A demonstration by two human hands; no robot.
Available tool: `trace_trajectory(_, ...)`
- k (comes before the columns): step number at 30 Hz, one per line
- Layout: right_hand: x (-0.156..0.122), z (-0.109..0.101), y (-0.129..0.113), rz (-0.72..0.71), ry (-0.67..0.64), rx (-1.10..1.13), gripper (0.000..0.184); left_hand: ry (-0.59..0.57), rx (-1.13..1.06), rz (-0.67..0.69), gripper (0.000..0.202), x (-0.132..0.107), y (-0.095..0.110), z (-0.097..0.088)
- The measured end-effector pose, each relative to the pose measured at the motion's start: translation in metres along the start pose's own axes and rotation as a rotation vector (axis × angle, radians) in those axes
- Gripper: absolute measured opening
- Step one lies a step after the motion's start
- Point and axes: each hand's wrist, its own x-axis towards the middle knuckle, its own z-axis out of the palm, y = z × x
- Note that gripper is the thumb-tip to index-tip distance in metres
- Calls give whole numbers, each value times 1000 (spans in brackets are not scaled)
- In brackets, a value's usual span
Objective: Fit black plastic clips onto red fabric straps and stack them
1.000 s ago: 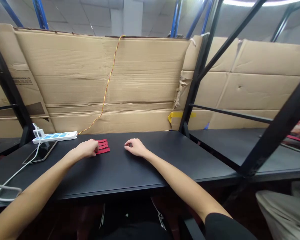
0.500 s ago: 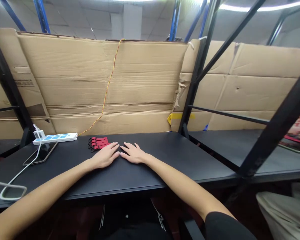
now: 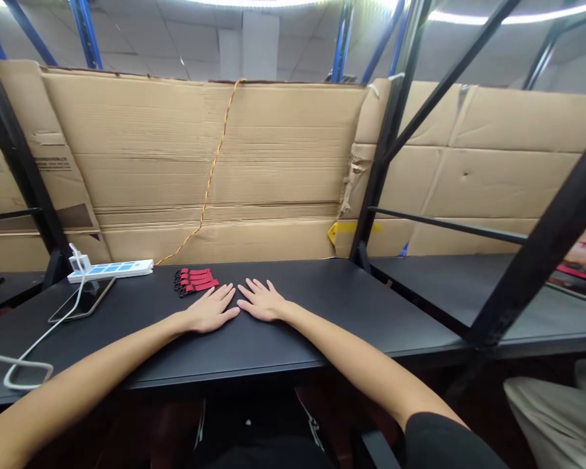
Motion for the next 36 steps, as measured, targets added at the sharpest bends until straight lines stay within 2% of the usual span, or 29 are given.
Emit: trace_trajectory(36, 1, 1, 1, 0, -2, -9, 72, 8, -7, 1, 79, 0, -1, 0)
